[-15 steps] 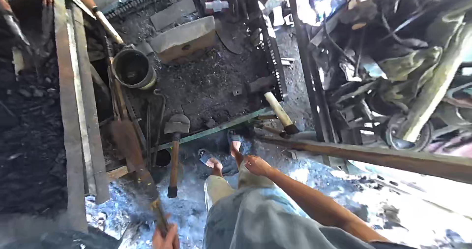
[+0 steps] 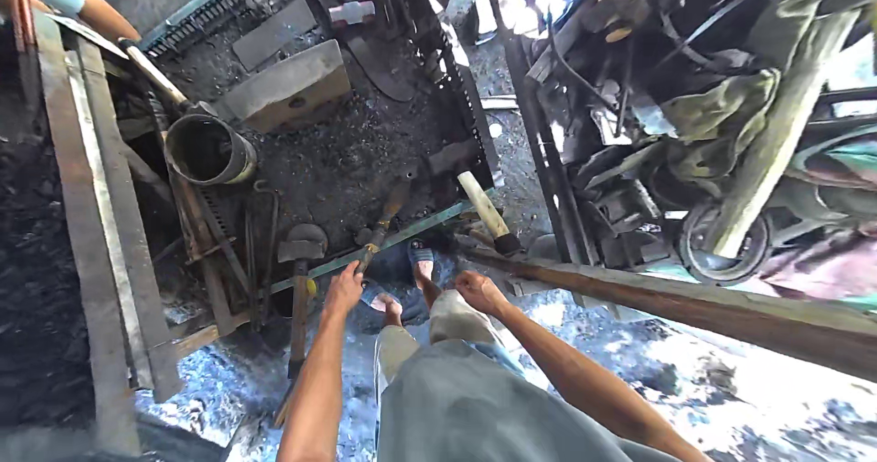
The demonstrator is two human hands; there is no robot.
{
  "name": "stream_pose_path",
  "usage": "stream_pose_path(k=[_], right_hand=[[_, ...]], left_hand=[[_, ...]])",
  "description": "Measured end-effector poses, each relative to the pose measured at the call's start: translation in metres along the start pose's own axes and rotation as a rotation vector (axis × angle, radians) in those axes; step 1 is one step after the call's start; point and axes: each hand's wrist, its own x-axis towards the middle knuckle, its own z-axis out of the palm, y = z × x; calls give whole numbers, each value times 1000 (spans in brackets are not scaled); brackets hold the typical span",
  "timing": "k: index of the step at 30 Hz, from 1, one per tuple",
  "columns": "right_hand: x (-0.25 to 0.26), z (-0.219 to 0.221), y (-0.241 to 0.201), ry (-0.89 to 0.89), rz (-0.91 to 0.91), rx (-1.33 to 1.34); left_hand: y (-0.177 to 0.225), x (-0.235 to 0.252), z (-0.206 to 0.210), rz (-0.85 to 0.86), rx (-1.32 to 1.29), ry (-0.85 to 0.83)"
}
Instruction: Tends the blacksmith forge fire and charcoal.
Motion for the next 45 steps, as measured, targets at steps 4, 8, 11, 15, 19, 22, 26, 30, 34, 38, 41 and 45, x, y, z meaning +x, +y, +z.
stream_pose_path(k=[4,8,11,15,19,22,26,30,34,38,41,45], right_hand=[[-2,-3,18,-13,31,16],[-5,2,38,-57,65,-9],[-6,2,46,-111,93,-34],[3,-9,42,-112,98,-27],[27,-32,12,-73,1,-16],[59,-56,-21,32,-104,20],[140,-84,-64,260,-162,-24],[234,-102,-115,383,-148,-392],[314,-87,-120,429,-356,-747],[349,-90,-109,439,-513,-820],[343,-104,-104,383,-474,-821],[305,-129,-107,365,-409,-672]], left_hand=[[-24,18,-49,-135,-38,148],[-46,8,-111,-137,-12,244],[-23,-17,-124,-93,-3,223],[17,-22,-71,-6,-44,124],[26,21,-28,-15,35,1],[8,43,-28,-92,22,74],[-8,16,-43,-197,-85,195],[-7,-31,-49,-260,-250,243],[-3,-49,-41,-230,-184,180],[-1,-35,-30,-165,-63,32],[10,-10,-26,-119,53,-76],[-12,28,-68,-219,247,-13]])
